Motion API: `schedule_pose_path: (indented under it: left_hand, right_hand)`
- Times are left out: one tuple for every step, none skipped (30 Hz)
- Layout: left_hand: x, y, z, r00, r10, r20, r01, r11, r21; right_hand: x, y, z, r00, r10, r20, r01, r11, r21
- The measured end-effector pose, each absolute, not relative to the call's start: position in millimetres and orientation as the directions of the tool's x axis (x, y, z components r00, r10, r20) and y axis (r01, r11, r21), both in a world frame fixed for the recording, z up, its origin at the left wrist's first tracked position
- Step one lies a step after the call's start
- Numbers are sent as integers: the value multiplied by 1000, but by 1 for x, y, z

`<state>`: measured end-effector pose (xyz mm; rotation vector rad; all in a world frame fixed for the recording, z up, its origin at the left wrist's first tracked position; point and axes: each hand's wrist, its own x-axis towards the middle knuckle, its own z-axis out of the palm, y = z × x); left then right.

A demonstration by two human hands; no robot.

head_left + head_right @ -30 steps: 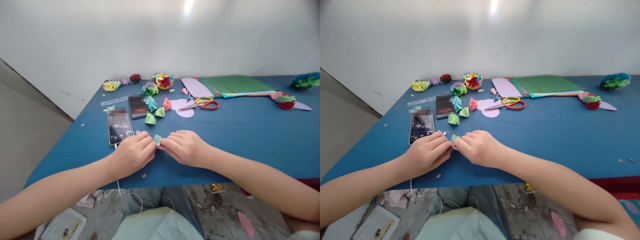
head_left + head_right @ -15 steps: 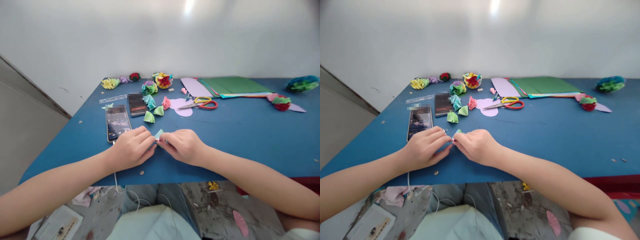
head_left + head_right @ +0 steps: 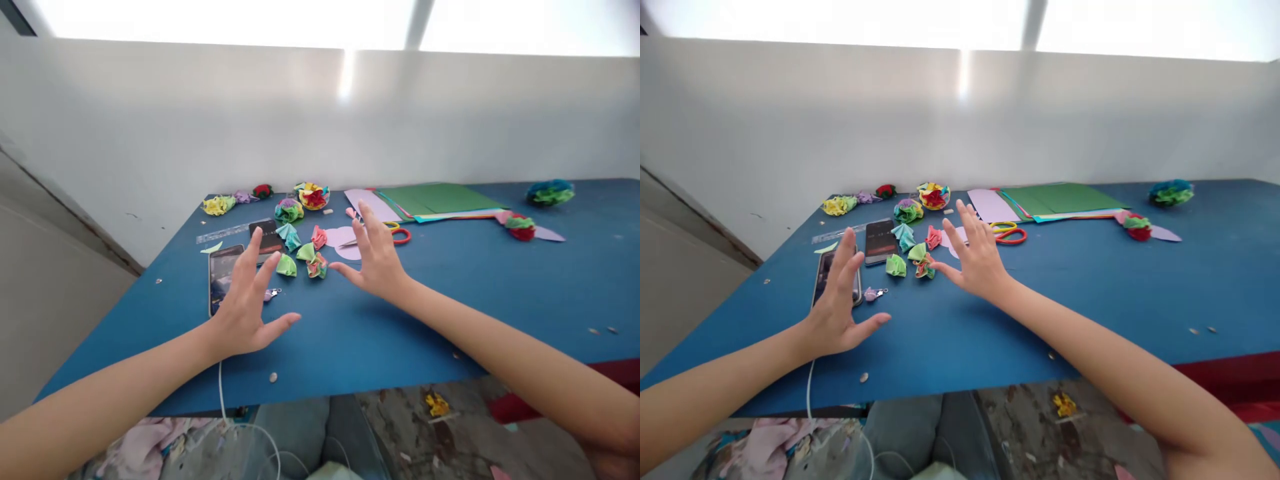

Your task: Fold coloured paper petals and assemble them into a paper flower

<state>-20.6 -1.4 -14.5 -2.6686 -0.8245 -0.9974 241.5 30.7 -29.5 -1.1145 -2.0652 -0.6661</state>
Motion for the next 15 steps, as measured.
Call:
schedule_pose_path:
  left_hand:
    - [-21,0,-16,654,448,610,550,-835,23]
    - [-20,0,-17,681,456,574,541,-840,25]
    - [-20,1,-19,705,453,546,525,-851,28]
    - [-20,1,-20,727,443,524,503,-864,33]
    - [-20,0,-21,747,428,509,476,-879,40]
    - [-20,-1,-22,770,395,501,438,-898,37]
    - [-20,-3,-22,800,365,477,397,-917,35]
    - [-20,-5,-22,821,334,463,356,-933,43]
    - [-20,-6,-22,841,308,445,320,-946,52]
    - [-19,-8,-21,854,296,427,297,-953,67]
    - [-19,-9,-21,863,298,407,290,-953,84]
    - [-19,-9,-19,872,302,384,284,-953,103]
    - [-19,-9,-18,879,302,368,278,-953,118]
    - [-18,-8,-18,889,297,347,268,-955,130]
    - [-18,-8,-17,901,281,330,250,-959,136]
  right_hand:
    - [246,33,-33,-395,543,741,871,478,114]
    - [250,35,-37,-399,589,702,879,465,110]
    - [253,36,-41,-400,636,660,885,456,98]
    - [256,37,-45,-385,662,643,891,447,74]
    - [257,38,-48,-379,674,634,892,448,57]
    - [258,38,-50,-388,684,617,886,461,46]
    - [259,38,-51,-402,686,606,879,475,44]
    - [259,38,-51,-412,689,596,873,485,43]
    - [259,39,-51,-417,693,588,871,490,40]
    - [258,40,-51,-420,702,576,870,492,35]
    - [258,41,-50,-425,708,564,868,496,32]
    - [257,43,-50,-429,716,551,867,498,28]
    - [257,44,-50,-429,725,539,868,496,23]
    - [258,46,-50,-427,735,527,870,493,17]
    - [258,47,-51,-418,751,510,876,483,6]
